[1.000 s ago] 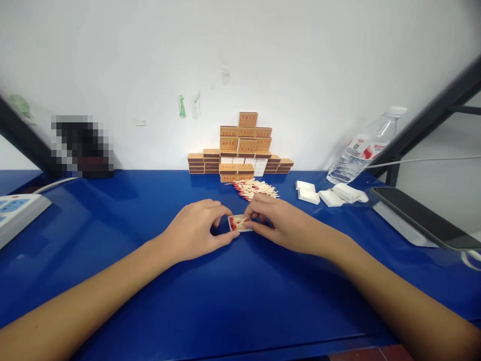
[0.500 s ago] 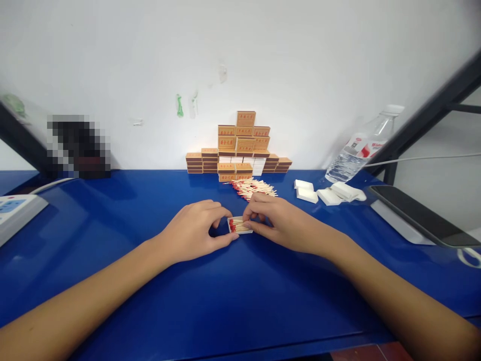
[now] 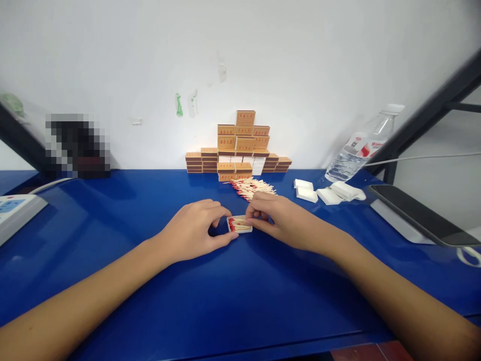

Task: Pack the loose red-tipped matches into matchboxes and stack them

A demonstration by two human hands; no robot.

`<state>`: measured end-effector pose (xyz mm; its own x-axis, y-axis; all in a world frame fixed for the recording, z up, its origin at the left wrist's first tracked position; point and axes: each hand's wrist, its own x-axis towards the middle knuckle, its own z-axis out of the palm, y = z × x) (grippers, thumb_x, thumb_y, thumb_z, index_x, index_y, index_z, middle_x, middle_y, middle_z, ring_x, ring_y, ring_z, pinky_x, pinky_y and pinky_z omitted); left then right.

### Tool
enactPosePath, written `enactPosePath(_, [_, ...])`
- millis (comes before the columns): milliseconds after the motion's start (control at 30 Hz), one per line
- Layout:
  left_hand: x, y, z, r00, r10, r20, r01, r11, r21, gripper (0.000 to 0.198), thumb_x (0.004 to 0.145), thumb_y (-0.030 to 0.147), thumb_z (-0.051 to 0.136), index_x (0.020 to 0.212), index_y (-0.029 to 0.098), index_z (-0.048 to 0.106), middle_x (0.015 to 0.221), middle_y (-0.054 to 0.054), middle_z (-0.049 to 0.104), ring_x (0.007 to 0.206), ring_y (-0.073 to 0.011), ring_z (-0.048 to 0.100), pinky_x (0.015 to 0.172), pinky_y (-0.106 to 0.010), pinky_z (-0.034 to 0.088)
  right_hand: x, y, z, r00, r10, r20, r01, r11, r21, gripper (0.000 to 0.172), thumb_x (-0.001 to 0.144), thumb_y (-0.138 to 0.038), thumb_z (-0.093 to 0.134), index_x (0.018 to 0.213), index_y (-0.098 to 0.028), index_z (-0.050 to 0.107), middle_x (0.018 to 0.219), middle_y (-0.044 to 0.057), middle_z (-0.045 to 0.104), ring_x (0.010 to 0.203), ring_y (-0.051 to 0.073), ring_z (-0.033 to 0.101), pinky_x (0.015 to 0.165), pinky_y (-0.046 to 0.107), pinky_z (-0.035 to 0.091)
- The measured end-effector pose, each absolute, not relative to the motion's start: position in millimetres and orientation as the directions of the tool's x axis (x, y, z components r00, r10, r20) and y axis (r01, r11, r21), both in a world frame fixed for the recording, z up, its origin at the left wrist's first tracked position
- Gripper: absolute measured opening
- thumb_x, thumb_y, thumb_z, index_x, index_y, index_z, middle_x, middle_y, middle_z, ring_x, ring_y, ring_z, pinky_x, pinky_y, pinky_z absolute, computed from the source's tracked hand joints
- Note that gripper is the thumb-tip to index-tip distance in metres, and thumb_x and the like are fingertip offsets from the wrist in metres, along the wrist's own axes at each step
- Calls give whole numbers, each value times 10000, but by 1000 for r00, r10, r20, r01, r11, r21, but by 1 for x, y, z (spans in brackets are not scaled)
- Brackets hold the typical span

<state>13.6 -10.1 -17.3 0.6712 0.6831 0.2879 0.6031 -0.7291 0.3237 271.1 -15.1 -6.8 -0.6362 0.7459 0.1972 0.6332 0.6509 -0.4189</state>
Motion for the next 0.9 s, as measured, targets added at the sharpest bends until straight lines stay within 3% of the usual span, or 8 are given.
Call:
enactPosePath(367, [13, -10, -18, 678, 665, 314, 584, -747, 318, 288, 933, 456, 720, 1066, 201, 737, 780, 2, 619, 733, -164, 579, 651, -296, 422, 263, -20, -7, -626, 762, 166, 600, 607, -521, 165, 1056, -319, 580, 948, -208, 637, 931, 33, 641, 809, 166, 574, 720, 309, 437])
enactPosePath(900, [13, -10, -18, 713, 618, 333, 533, -785, 315, 264, 919, 425, 741, 1063, 203, 731, 781, 9, 602, 732, -155, 571, 641, -284, 422, 265, -19, -6, -627, 752, 204, 585, 627, -514, 71, 1015, -234, 614, 985, -215, 676, 899, 17, 615, 778, 149, 563, 709, 295, 433])
